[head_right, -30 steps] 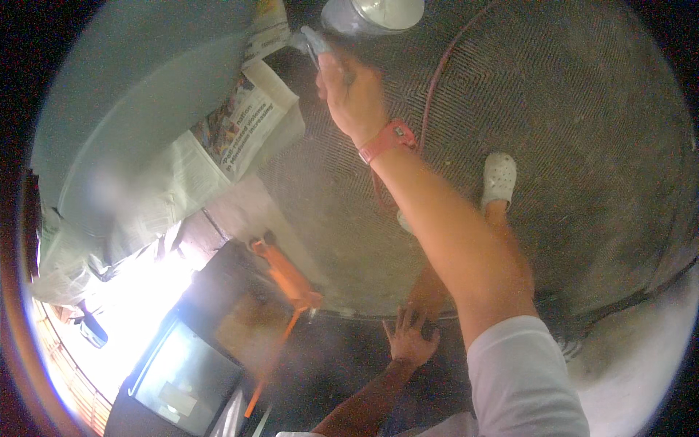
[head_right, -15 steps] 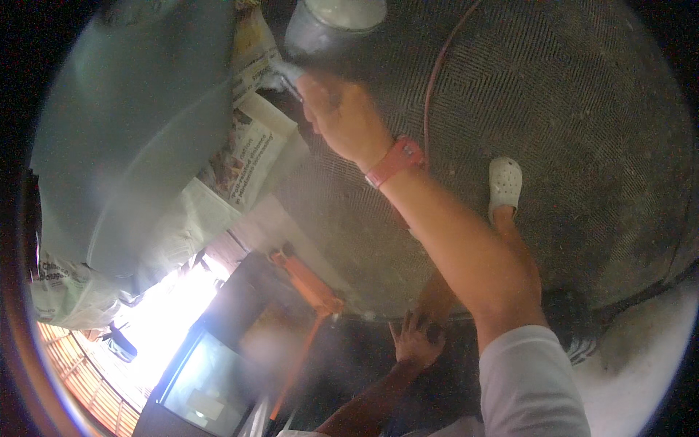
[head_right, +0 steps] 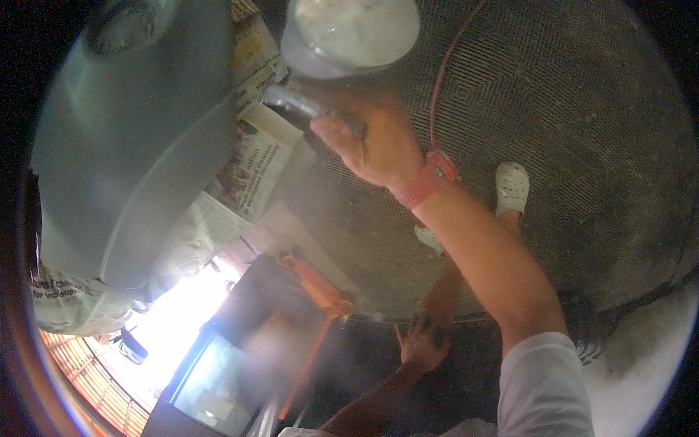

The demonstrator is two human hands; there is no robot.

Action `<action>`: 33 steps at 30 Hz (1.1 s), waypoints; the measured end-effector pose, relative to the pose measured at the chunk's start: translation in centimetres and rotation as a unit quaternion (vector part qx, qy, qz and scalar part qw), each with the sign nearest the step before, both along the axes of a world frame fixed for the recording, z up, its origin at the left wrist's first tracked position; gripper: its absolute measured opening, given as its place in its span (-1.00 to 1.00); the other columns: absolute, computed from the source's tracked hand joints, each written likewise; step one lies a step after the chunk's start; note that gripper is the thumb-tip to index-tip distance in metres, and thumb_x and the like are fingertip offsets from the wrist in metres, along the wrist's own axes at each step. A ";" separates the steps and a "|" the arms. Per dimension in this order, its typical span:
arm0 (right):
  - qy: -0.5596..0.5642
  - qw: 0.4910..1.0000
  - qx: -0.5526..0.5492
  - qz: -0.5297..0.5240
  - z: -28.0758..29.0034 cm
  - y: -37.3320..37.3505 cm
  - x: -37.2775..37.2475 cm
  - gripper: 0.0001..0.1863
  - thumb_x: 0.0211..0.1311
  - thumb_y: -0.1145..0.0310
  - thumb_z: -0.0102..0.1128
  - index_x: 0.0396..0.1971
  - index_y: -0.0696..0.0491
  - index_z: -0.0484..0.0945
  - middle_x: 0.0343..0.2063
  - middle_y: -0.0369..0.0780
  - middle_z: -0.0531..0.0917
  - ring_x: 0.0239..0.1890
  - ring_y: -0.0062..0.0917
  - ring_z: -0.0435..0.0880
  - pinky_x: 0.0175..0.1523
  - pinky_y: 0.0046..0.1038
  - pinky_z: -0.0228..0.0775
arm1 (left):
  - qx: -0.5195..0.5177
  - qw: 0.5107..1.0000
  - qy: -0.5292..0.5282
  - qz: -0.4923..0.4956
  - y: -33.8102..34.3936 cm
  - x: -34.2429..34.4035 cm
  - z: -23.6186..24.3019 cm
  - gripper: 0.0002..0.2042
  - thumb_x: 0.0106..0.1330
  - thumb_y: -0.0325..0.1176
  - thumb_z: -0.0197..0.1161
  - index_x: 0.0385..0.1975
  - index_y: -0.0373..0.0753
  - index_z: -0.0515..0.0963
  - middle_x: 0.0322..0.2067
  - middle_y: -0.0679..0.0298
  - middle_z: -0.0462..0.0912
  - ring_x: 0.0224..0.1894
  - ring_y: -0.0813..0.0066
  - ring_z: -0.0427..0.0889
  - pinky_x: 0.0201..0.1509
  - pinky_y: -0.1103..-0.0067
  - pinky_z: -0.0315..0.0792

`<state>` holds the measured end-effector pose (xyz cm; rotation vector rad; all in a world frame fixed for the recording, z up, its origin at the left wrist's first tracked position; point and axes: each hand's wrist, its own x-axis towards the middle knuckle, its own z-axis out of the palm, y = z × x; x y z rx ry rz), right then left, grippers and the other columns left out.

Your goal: The person uses a spray gun to apply paint to a car bumper that is masked with newspaper. They move around the bumper, spraying different sections in steady passes while holding the spray gun in one hand and occasionally adjusting position with the other.

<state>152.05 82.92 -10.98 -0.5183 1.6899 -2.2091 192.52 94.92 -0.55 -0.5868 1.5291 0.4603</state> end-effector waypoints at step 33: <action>-0.109 0.990 -0.035 0.079 7.6 2.3 -4.9 -0.34 0.71 -0.23 -0.04 0.00 0.08 0.80 -0.56 -0.30 0.70 -0.54 -0.65 0.65 -0.38 -0.48 0.46 | -0.032 0.998 0.053 -0.006 -0.1 1.3 -0.4 -0.28 0.38 0.18 0.34 0.52 0.07 0.52 0.73 0.25 0.04 0.79 0.11 -0.10 0.74 -0.34 -0.34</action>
